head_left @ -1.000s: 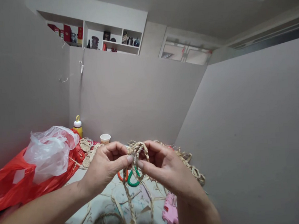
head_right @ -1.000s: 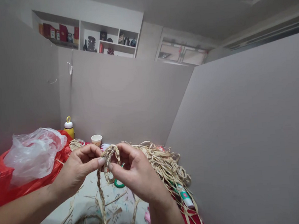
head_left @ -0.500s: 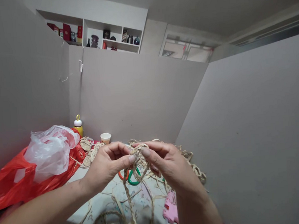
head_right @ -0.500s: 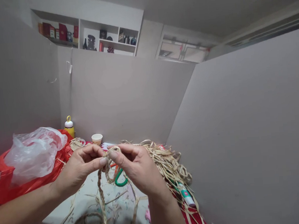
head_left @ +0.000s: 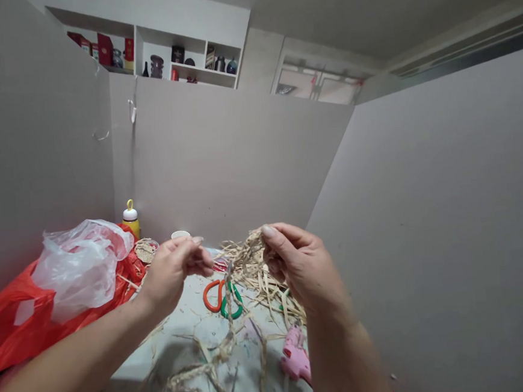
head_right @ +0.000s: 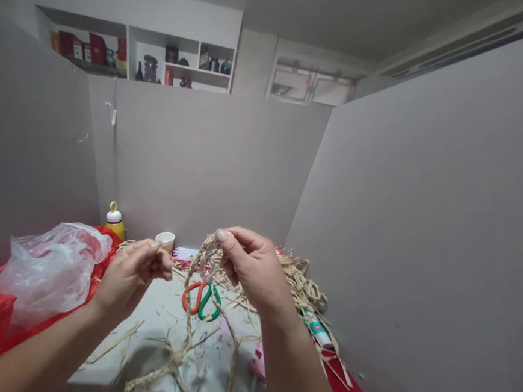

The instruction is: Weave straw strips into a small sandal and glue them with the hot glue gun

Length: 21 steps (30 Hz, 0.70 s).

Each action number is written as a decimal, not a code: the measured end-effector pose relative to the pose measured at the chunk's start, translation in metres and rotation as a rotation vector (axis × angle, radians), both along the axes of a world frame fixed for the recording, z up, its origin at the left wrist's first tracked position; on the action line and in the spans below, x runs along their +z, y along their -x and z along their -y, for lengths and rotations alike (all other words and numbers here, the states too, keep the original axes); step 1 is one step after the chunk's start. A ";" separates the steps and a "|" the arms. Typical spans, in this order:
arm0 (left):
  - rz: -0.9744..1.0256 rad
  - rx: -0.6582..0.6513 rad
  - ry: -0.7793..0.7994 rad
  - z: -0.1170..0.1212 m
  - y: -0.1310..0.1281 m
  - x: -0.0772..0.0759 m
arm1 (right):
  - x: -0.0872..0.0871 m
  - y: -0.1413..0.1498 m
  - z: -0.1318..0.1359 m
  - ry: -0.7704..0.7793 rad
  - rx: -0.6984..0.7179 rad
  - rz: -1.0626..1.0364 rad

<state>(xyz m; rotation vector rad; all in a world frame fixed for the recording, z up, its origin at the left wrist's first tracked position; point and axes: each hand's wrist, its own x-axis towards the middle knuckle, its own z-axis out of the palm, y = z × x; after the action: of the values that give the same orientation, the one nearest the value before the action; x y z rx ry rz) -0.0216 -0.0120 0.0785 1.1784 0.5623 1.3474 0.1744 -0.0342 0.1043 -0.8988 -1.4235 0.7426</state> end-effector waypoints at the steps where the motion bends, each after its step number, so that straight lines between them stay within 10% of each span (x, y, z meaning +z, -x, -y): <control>1: 0.014 0.074 -0.026 -0.008 0.003 0.001 | 0.002 -0.001 -0.003 -0.008 -0.027 0.017; 9: -0.090 0.362 -0.253 -0.046 0.021 0.001 | 0.019 0.000 -0.015 0.113 -0.059 0.174; 13: -0.279 0.212 -0.490 -0.012 0.006 -0.006 | 0.019 0.018 -0.004 0.161 -0.072 0.187; 21: -0.041 -0.134 -0.140 0.007 0.004 0.001 | 0.025 0.045 0.021 0.160 -0.001 0.138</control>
<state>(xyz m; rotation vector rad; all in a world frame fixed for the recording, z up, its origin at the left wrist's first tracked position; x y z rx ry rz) -0.0252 -0.0194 0.0798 1.3366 0.4155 1.2666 0.1294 -0.0556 0.1297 -1.0917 -1.4995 0.8152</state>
